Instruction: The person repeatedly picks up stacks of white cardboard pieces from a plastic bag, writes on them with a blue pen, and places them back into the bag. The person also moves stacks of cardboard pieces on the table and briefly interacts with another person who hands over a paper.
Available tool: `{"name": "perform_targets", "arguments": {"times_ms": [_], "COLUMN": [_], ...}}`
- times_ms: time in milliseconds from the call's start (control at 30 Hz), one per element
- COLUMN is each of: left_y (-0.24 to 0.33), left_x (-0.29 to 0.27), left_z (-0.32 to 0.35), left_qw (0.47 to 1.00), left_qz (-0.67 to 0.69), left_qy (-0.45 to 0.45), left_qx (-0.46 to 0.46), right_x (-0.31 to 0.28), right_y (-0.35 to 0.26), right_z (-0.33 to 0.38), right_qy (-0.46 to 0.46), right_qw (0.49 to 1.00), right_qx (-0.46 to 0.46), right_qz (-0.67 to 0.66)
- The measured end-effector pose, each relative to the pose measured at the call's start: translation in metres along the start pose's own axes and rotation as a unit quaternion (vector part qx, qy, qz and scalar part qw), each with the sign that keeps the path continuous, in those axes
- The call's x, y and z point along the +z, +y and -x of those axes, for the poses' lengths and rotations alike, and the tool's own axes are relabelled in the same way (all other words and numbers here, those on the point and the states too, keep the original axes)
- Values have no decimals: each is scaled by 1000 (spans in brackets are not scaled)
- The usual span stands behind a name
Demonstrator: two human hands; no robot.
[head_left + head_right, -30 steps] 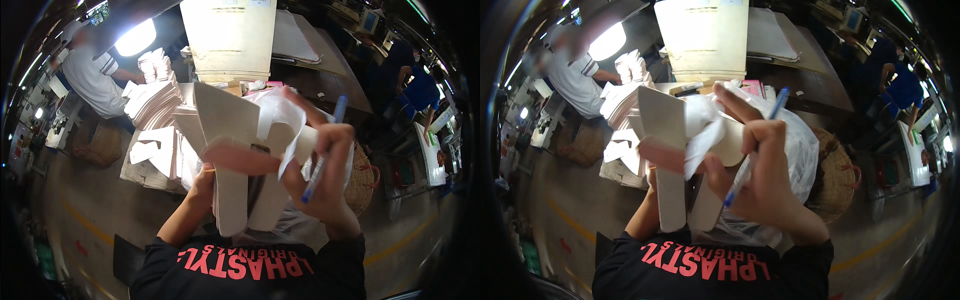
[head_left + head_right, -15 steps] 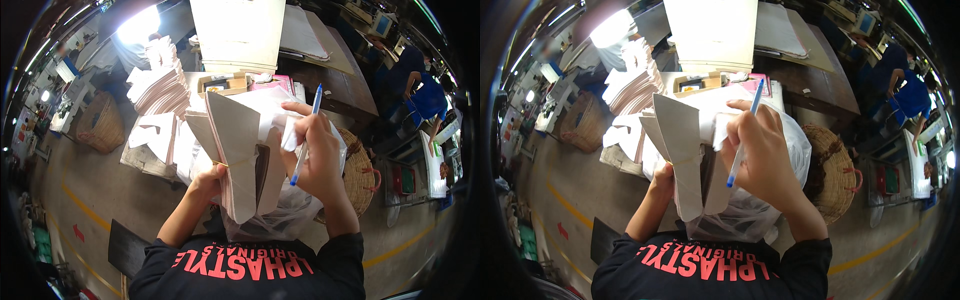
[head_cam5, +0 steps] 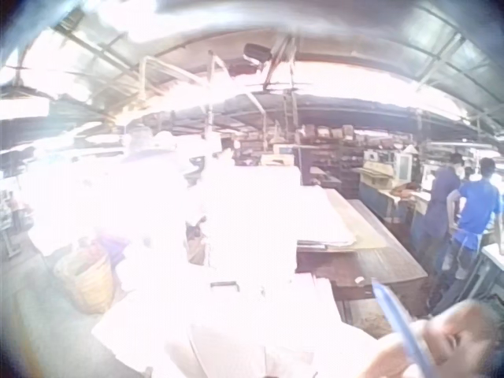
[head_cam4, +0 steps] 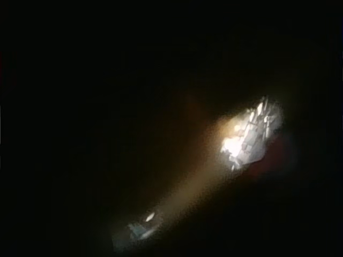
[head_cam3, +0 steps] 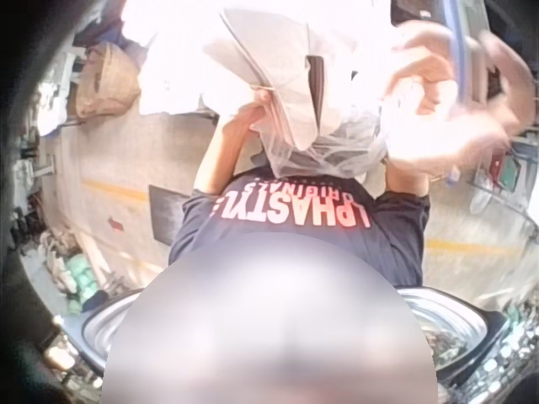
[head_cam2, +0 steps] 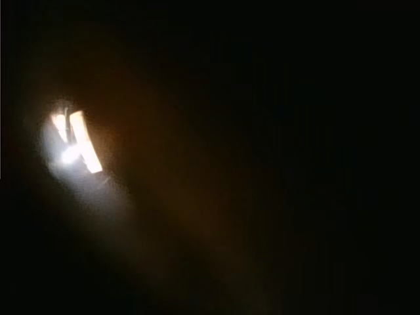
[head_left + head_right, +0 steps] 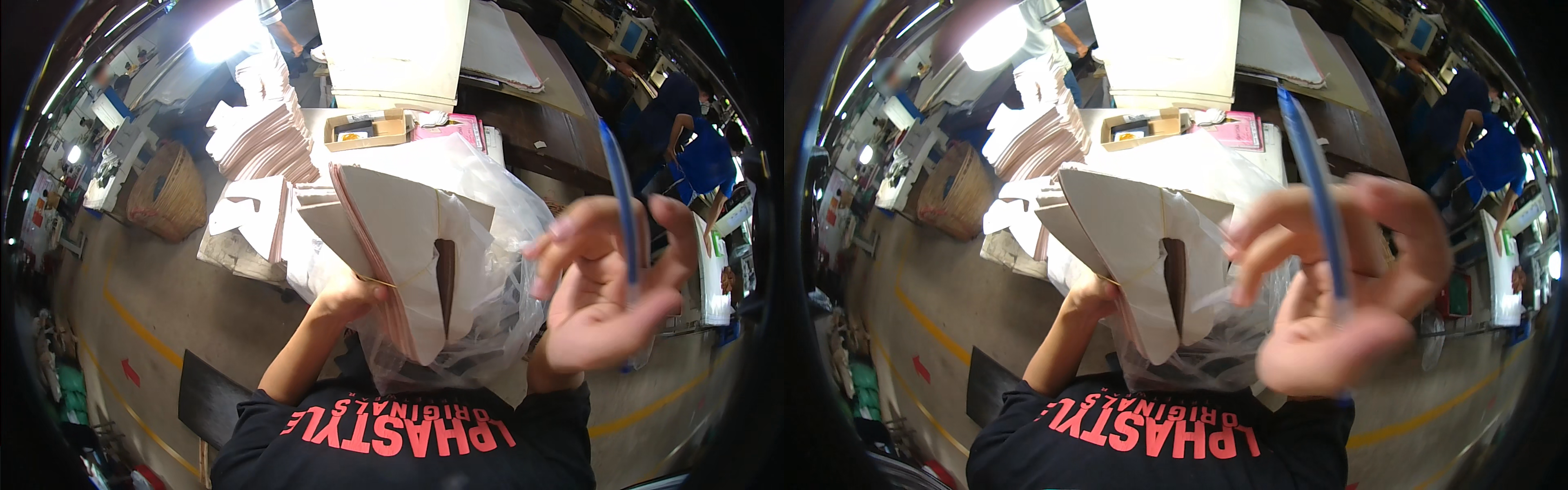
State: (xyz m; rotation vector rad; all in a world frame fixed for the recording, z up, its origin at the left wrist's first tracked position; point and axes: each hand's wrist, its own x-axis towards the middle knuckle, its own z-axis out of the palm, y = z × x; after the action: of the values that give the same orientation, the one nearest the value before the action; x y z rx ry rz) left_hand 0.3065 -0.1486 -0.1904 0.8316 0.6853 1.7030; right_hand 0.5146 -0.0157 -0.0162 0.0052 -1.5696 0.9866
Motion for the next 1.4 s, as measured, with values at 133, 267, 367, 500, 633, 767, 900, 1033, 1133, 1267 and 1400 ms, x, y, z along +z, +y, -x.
{"name": "perform_targets", "arguments": {"times_ms": [133, 267, 367, 500, 633, 767, 900, 1033, 1133, 1267, 1400], "left_y": [2, 12, 16, 16, 14, 15, 15, 11, 6, -4, -12], "left_x": [15, 26, 32, 32, 30, 30, 34, 33, 30, 26, 22], "left_z": [-9, -16, -17, -18, -18, -17, -18, -24, -26, -19, -10], "left_qw": [996, 993, 1000, 995, 999, 996, 999, 998, 998, 995, 991], "left_qz": [-81, -122, -25, -73, -32, -64, -43, -42, -63, -78, -100], "left_qy": [34, 1, 6, 69, 36, 50, 27, 21, -2, 57, 83], "left_qx": [-19, -9, 18, -10, 2, -22, 4, 46, 26, 13, 24], "right_x": [25, 56, 57, 52, 55, 53, 36, 42, 49, 57, 62], "right_y": [17, 43, 54, 60, 67, 62, 46, 44, 51, 59, 59], "right_z": [6, 21, 27, 29, 27, 19, 14, 22, 29, 34, 40], "right_qy": [-143, -181, -183, -261, -186, -25, -117, -63, -95, -125, -79], "right_qw": [955, 959, 975, 954, 980, 996, 988, 953, 978, 991, 994], "right_qx": [-6, 46, 9, -47, 58, 52, 97, 237, 162, 22, 55], "right_qz": [258, 215, 122, 140, -24, -73, -38, -177, -95, -51, -53]}}
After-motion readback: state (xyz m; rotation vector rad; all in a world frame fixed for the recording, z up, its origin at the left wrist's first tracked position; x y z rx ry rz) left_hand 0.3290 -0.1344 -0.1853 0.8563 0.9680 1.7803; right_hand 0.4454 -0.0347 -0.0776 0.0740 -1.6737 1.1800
